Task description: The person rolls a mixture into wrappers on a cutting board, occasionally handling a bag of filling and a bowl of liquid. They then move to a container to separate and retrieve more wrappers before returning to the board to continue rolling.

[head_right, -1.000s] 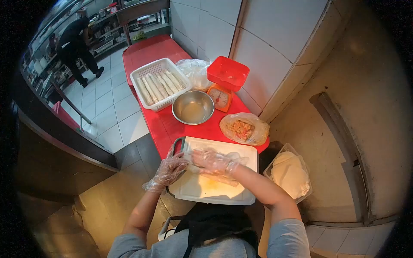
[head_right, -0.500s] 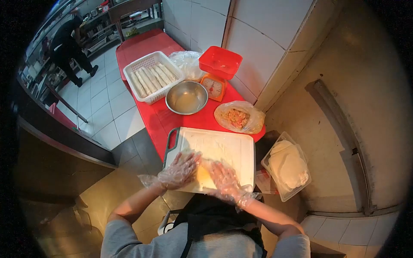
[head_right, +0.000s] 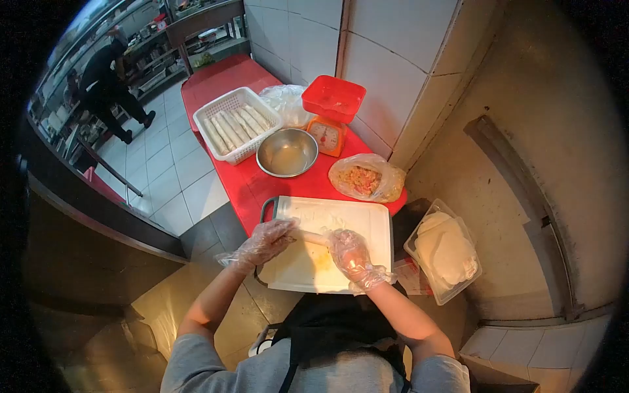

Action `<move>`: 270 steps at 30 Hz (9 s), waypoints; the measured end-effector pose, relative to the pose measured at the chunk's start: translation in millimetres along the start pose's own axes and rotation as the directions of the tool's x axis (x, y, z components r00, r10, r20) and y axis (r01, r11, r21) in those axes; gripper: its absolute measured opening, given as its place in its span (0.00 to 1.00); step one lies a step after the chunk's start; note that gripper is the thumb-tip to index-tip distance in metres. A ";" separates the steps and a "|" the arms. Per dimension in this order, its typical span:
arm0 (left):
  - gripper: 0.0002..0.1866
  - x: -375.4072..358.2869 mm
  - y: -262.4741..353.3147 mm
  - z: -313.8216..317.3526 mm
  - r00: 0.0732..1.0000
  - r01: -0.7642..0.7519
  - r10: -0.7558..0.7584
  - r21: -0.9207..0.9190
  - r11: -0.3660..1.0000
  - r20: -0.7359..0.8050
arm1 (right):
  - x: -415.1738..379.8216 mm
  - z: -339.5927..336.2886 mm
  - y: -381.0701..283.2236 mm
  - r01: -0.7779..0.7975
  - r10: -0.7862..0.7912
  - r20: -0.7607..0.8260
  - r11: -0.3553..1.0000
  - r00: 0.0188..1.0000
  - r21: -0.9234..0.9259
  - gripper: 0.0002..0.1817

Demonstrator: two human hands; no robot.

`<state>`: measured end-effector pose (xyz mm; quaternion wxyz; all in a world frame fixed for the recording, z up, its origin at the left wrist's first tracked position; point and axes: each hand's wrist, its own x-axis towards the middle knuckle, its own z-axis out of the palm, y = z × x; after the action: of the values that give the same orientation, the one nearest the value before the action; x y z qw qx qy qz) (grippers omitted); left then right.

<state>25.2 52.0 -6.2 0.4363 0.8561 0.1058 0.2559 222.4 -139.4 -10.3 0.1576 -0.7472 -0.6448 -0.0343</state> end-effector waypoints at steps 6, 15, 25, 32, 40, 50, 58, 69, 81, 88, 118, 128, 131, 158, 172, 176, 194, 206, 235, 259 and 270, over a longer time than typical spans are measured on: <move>0.16 -6.7 -17.8 -5.5 0.992 -0.114 0.123 0.160 0.980 -0.041 | 20.5 47.0 -48.3 0.050 0.054 -0.247 0.917 0.968 0.397 0.20; 0.15 -4.4 -30.9 -5.4 0.982 -0.185 0.191 0.197 0.963 -0.010 | -21.4 37.3 8.5 0.065 -0.056 -0.110 0.995 0.992 0.080 0.22; 0.19 1.8 9.5 22.9 0.975 -0.222 0.205 0.402 0.888 0.086 | -29.4 36.2 23.8 0.098 -0.006 -0.261 0.934 0.965 0.344 0.18; 0.17 -0.5 1.8 17.7 0.979 -0.194 0.164 0.315 0.929 0.120 | -13.4 7.0 17.9 0.216 -0.174 -0.277 0.968 0.945 0.129 0.07; 0.15 -12.2 -21.2 0.7 0.987 -0.158 0.160 0.271 0.949 0.017 | 29.1 23.5 -47.1 -0.048 0.059 -0.172 0.996 0.983 0.070 0.07; 0.16 -10.1 -23.0 2.3 0.978 -0.194 0.209 0.284 0.939 -0.023 | 38.1 38.1 -30.9 0.031 -0.023 -0.051 0.985 0.998 0.169 0.08; 0.15 -13.8 -22.2 0.3 0.985 -0.162 0.170 0.295 0.942 -0.003 | 11.3 11.8 -0.2 0.105 -0.106 0.014 0.994 0.994 0.024 0.10; 0.28 -16.0 25.9 15.4 0.966 -0.235 0.118 0.590 0.772 0.229 | -22.6 -45.3 -2.9 0.071 -0.071 -0.001 0.997 0.997 -0.020 0.22; 0.25 20.3 1.0 22.4 0.952 -0.254 0.144 0.437 0.863 0.270 | -6.6 25.2 2.9 -0.008 0.009 -0.185 1.000 0.983 0.006 0.19; 0.21 3.3 -11.7 11.2 0.985 -0.161 0.145 0.208 0.965 0.090 | -5.9 15.6 19.3 0.050 -0.053 -0.059 0.998 0.997 -0.047 0.16; 0.33 -20.2 12.3 44.8 0.934 -0.349 0.219 0.594 0.725 0.281 | -13.6 -1.4 -20.0 0.167 -0.162 -0.132 0.986 0.978 0.028 0.29; 0.25 21.3 -6.1 27.0 0.969 -0.161 0.044 0.481 0.862 0.245 | 21.1 36.5 16.4 0.200 -0.168 -0.206 0.968 0.964 0.149 0.20; 0.23 24.0 7.0 22.2 0.965 -0.096 -0.037 0.482 0.871 0.259 | 31.4 37.7 25.6 0.192 -0.183 -0.101 0.977 0.978 0.093 0.14; 0.20 40.9 4.5 26.1 0.943 -0.329 0.293 0.537 0.776 0.155 | -19.0 -40.7 71.8 0.079 -0.064 -0.088 0.982 0.994 0.173 0.29; 0.27 40.9 -8.3 70.4 0.943 -0.331 0.280 0.615 0.716 0.183 | 26.3 12.1 60.5 0.139 -0.140 -0.251 0.990 0.958 -0.022 0.06; 0.28 46.2 -17.2 87.6 0.986 -0.165 0.127 0.703 0.692 0.107 | 33.0 21.9 38.8 0.193 -0.155 -0.384 0.979 0.910 0.063 0.09; 0.26 41.9 -60.7 8.7 0.988 -0.151 0.128 0.337 0.929 0.087 | 55.0 32.2 16.3 -0.001 -0.005 -0.153 0.999 0.988 -0.037 0.18; 0.29 50.1 -41.3 5.3 0.994 -0.094 0.064 0.372 0.923 0.094 | 34.9 -13.1 82.8 0.067 -0.061 -0.032 0.955 0.998 0.288 0.42; 0.40 59.4 -15.7 7.1 0.996 0.031 -0.045 0.178 0.984 0.071 | 1.8 -9.6 33.3 -0.079 0.079 0.005 0.997 0.997 0.007 0.46; 0.29 57.0 121.5 17.4 0.926 -0.373 0.349 -0.471 0.800 -0.141 | 9.0 -110.5 -64.0 -0.215 0.057 0.207 0.296 0.977 0.931 0.16; 0.23 48.0 121.6 -14.5 0.939 -0.334 0.314 -0.582 0.742 -0.138 | 10.4 -125.0 -72.3 -0.314 -0.119 0.299 -0.151 0.947 0.937 0.14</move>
<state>53.1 8.9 114.9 0.6304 0.6760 -0.1238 0.3610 172.7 -155.9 124.6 0.5741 -0.4105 -0.4008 0.5841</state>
